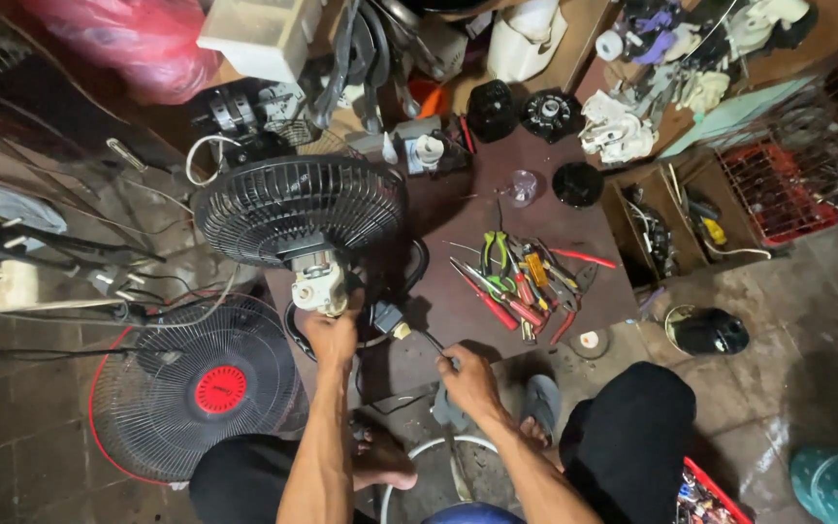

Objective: The person sits on a stool and uses a red-handled screwdriver to adjust the internal components of a black electrical plug. They then wipe the plug with a grey cloth and inspect the cord and plug assembly.

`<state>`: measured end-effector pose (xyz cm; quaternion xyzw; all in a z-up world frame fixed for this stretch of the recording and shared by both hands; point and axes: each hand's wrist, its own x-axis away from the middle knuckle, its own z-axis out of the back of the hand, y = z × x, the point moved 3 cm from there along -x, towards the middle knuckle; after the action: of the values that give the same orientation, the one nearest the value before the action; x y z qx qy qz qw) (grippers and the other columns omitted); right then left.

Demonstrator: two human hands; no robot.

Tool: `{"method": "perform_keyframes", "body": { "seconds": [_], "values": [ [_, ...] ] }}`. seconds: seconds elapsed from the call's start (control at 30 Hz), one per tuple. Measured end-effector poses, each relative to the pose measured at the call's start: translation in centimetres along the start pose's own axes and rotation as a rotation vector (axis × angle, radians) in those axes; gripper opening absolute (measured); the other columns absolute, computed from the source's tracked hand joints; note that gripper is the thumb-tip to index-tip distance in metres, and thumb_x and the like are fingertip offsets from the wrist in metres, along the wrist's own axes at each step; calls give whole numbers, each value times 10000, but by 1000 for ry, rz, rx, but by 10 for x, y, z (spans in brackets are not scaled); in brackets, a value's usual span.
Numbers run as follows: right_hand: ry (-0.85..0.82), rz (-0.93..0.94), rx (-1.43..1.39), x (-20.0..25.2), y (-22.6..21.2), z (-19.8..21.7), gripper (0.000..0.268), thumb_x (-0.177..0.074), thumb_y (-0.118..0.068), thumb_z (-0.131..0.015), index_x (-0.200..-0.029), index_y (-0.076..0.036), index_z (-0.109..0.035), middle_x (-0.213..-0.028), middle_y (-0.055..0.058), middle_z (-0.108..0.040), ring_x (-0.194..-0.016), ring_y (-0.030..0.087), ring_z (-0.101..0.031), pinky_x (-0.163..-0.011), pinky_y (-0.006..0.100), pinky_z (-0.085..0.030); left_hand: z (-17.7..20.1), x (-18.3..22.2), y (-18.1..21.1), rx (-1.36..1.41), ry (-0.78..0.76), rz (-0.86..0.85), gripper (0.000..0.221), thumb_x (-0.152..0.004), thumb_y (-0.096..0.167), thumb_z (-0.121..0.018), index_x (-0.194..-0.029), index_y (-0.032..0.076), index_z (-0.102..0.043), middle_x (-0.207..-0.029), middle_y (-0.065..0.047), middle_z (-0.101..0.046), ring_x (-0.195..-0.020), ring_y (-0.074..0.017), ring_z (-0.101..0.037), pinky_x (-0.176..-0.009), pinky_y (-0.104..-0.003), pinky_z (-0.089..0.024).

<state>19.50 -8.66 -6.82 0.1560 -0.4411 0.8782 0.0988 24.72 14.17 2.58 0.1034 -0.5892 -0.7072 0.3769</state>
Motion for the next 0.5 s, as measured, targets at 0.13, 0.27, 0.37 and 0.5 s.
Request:
{"method": "perform_keyframes", "body": {
  "seconds": [0.13, 0.27, 0.37, 0.5],
  "values": [
    [14, -22, -65, 10, 22, 10, 267, -839, -256, -680, -1021, -84, -773, -1088, 172, -747, -1122, 352, -668, -944, 448, -543, 0, -1, -8, -15, 3, 18, 448, -676, 353, -894, -1020, 86, -784, -976, -148, -756, -1005, -250, -695, -926, -411, -478],
    [-80, -137, -143, 33, 15, 40, 215, -847, -284, -668, -944, -110, -747, -982, 80, -730, -991, 250, -642, -866, 372, -498, 3, 6, 8, 4, -44, 81, 406, -716, 302, -845, -1033, 60, -768, -1006, -121, -748, -990, -234, -665, -874, -375, -481],
    [-118, -146, -197, 52, 3, 59, 177, -861, -287, -663, -871, -123, -728, -891, -4, -731, -874, 146, -637, -792, 284, -462, 6, 12, 13, 34, -88, 154, 372, -740, 277, -809, -1050, 78, -760, -1014, -49, -753, -936, -170, -642, -823, -321, -471],
    [-160, -199, -255, 76, -10, 76, 249, -891, -329, -644, -977, -116, -743, -978, -9, -702, -905, 141, -617, -816, 281, -464, 26, 26, -6, 115, -52, 68, 652, -746, 304, -800, -1319, 57, -611, -1169, -82, -713, -1040, -157, -654, -911, -260, -505]
  ]
}}
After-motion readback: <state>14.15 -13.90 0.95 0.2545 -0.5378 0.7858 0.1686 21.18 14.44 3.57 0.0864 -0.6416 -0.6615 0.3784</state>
